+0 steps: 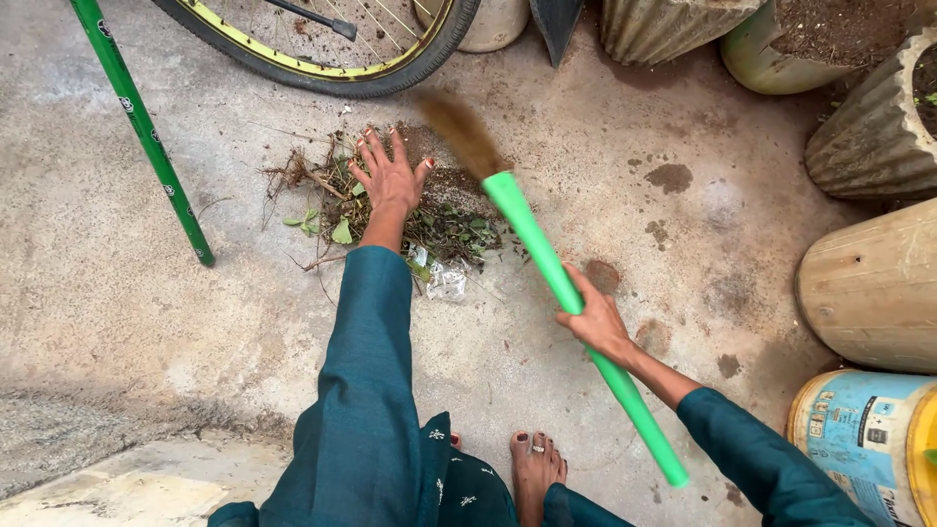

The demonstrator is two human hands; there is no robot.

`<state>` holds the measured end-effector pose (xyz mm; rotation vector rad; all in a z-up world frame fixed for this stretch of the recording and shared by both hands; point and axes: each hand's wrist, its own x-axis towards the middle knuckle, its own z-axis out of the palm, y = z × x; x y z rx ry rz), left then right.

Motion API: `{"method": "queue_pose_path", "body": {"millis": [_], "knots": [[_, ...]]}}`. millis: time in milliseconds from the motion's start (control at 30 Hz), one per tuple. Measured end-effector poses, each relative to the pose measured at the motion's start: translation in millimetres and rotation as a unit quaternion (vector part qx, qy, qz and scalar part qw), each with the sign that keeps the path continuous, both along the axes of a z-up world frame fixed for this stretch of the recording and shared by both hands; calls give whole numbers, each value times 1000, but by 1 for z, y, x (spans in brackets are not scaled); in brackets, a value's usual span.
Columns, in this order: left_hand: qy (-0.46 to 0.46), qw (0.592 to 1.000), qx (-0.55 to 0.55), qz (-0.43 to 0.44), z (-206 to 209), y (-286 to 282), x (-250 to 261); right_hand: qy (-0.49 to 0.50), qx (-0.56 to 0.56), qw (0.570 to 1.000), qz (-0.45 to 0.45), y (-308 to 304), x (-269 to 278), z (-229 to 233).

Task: The person sweeps dirt and plant debris across the floor using a broom.

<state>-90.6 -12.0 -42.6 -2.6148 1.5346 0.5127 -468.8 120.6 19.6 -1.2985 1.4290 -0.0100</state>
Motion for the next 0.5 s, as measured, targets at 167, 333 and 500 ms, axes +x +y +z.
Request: {"method": "queue_pose_path", "body": {"millis": [167, 333, 500], "knots": [[-1, 1000, -3, -4, 9, 3, 2, -8, 18, 998, -54, 9, -15, -33], [1, 1000, 0, -7, 2, 3, -3, -37, 4, 999, 34, 23, 2, -36], [6, 999, 19, -36, -5, -1, -11, -31, -16, 993, 111, 12, 17, -20]]}}
